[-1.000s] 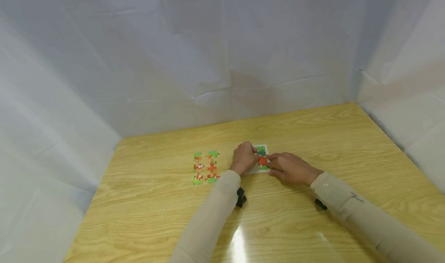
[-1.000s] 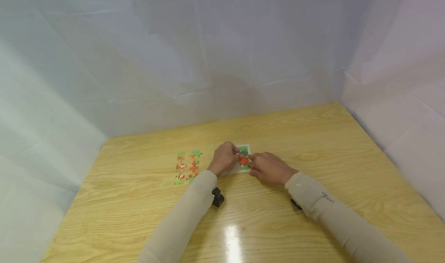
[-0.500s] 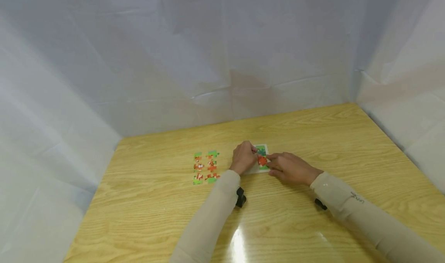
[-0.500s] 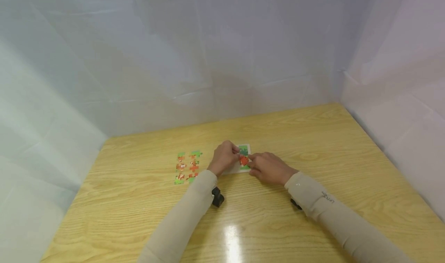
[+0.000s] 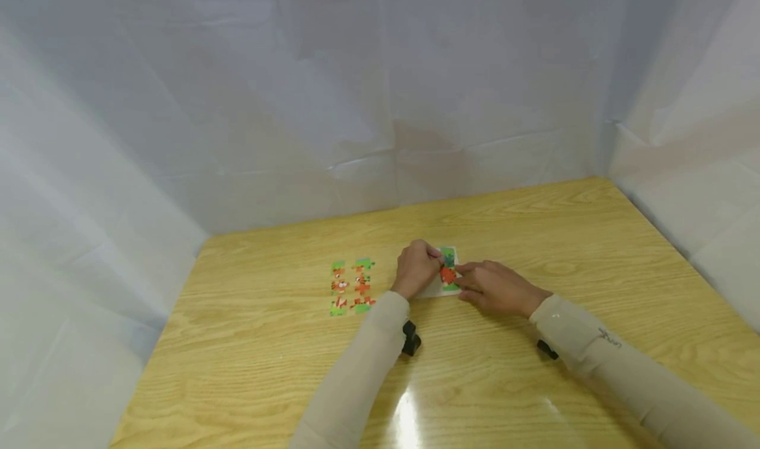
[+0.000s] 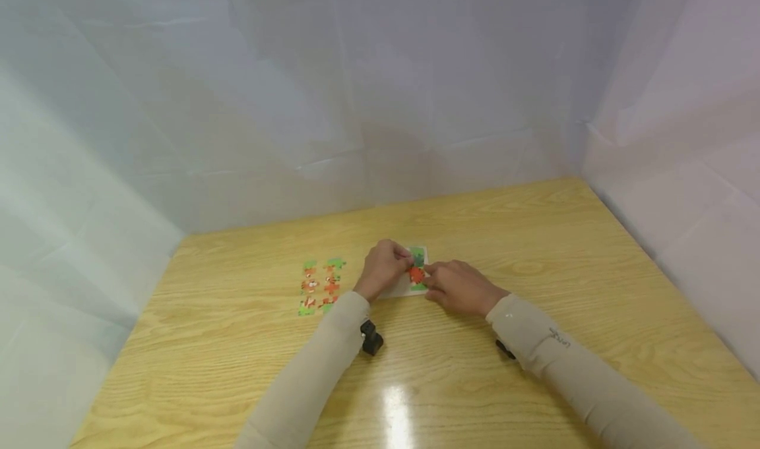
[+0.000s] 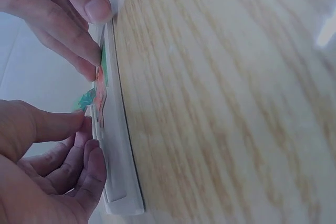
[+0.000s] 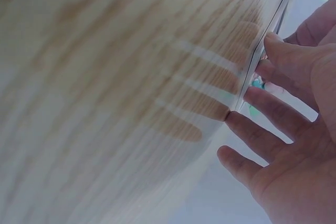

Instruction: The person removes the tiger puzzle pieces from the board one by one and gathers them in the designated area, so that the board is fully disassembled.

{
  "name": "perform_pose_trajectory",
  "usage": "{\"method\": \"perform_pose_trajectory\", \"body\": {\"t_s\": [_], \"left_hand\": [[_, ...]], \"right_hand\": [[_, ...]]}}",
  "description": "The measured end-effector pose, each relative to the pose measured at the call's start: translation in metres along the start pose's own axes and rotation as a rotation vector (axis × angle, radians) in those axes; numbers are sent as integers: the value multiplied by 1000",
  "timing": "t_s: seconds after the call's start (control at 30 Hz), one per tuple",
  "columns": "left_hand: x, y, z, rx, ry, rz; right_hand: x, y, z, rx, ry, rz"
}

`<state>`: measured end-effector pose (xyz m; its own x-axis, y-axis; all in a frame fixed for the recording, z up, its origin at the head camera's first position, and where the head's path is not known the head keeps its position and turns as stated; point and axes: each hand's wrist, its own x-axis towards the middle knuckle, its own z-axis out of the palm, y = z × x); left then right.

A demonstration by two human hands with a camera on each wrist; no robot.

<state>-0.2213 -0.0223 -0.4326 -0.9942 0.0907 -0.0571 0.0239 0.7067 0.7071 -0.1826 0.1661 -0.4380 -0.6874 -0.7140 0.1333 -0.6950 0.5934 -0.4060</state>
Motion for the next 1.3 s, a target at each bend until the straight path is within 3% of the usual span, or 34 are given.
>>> {"method": "perform_pose_trajectory", "body": {"t_s": [0.23,0.5,0.83,1.3], "left_hand": [[0,1,-10,-31,13,16],[0,-5,-27,-27,32,16],[-2,-25,-49,-15,50,18],[-4,-54,-74,-46,44,-74]], "right_hand": [[3,0,-1,-19,12,-5],[5,2,0,-50,-12,57],[7,5,-3,-43,-15,56],[9,10,-5,-44,-4,49]]}}
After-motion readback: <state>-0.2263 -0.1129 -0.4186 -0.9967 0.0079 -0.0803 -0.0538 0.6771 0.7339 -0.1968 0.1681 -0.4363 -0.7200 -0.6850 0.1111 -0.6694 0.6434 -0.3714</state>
